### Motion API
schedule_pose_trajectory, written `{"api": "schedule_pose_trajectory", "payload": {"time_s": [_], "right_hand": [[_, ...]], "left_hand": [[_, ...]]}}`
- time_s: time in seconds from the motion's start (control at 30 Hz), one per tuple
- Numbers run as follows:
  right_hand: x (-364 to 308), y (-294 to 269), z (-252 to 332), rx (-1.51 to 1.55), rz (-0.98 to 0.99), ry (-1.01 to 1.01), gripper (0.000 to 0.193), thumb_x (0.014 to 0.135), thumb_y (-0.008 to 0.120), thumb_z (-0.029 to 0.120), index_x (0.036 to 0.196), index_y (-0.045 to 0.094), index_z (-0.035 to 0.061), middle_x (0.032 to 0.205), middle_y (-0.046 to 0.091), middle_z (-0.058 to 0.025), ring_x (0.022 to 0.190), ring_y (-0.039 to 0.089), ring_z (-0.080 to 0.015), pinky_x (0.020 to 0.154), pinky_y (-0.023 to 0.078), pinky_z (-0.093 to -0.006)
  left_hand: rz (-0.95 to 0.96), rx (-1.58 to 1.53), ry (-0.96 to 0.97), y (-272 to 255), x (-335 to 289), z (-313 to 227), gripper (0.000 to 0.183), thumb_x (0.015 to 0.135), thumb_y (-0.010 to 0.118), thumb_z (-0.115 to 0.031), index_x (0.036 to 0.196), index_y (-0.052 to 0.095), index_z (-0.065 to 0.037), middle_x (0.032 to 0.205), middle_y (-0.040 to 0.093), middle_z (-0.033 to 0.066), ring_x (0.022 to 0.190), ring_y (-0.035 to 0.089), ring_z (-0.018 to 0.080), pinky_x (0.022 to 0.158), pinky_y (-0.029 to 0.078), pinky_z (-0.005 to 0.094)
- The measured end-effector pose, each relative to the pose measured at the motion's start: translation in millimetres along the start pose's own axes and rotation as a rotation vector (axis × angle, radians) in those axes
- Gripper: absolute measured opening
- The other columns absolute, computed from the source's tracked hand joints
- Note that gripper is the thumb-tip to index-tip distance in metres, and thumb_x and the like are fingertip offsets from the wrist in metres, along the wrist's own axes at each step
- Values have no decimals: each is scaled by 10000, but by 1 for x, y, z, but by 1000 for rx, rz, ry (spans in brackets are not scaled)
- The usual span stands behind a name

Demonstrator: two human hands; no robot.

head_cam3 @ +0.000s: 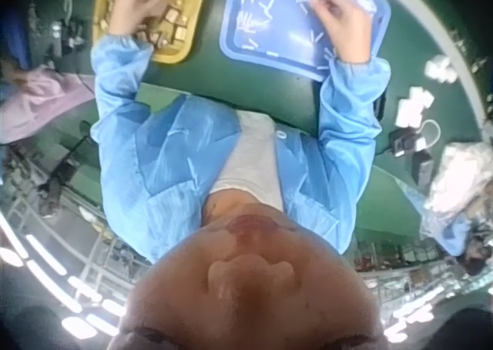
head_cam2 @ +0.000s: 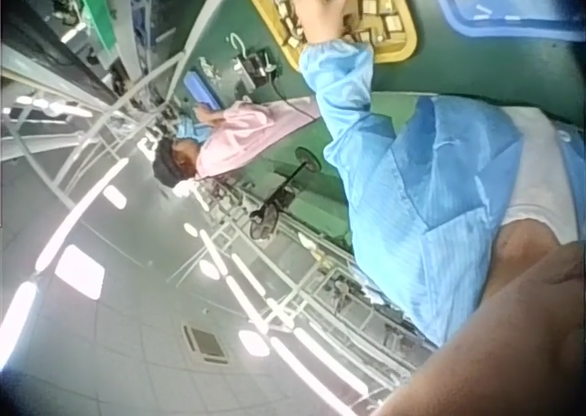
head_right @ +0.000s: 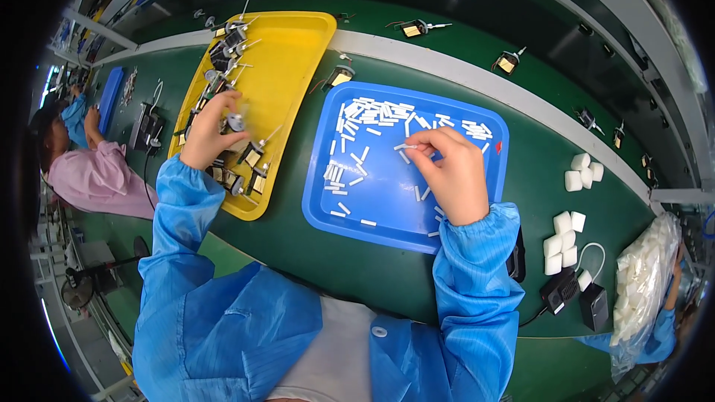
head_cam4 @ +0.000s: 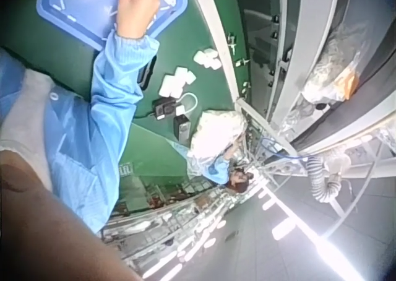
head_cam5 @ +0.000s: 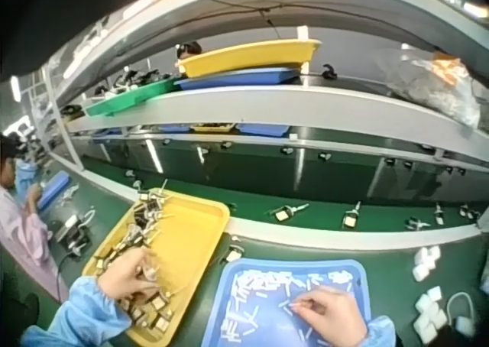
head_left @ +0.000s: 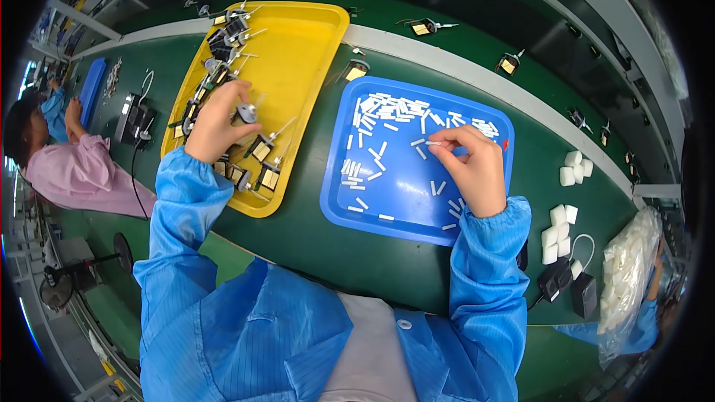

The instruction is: The person assembles electronic components by hand, inserting small white plastic pins into grey component bases on an industrial assembly line.

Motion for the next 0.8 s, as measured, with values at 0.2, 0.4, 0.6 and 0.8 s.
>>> {"api": "schedule_pose_trajectory", "payload": {"time_s": [0.2, 0.4, 0.6, 0.8], "right_hand": [[-11, -16, 26, 379, -18, 99, 98, 793, 687, 31, 888, 675, 11, 851, 660, -53, 754, 620, -121, 614, 503, -216], [-25, -33, 56, 538, -80, 10, 105, 810, 680, 31, 909, 649, 17, 872, 666, -62, 785, 645, -138, 621, 519, -226], [-26, -37, 60, 431, -81, -47, 111, 810, 686, 50, 906, 643, 11, 872, 667, -70, 772, 656, -151, 612, 534, -241], [-26, -36, 59, 458, -110, -12, 103, 813, 682, 50, 905, 650, 14, 866, 666, -65, 774, 652, -145, 610, 532, -237]], "left_hand": [[70, -412, 44, 2, 12, -89, 352, 666, 799, -71, 919, 557, -36, 789, 625, 84, 729, 639, 204, 637, 475, 267], [165, -423, 447, 9, 12, -173, 292, 675, 761, -63, 919, 601, -42, 766, 615, 107, 683, 582, 284, 607, 470, 355], [198, -421, 437, 12, 16, -185, 287, 673, 750, -44, 919, 602, -48, 748, 622, 87, 686, 578, 264, 597, 464, 352], [189, -421, 432, 13, 13, -184, 301, 666, 742, -34, 931, 599, -51, 760, 628, 84, 694, 580, 264, 600, 474, 350]]}}
Point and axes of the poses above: each hand's wrist, its own x-axis towards the middle knuckle, its own y-axis out of the palm, z = x × y, the point moved 5 cm from there along x, towards the middle knuckle
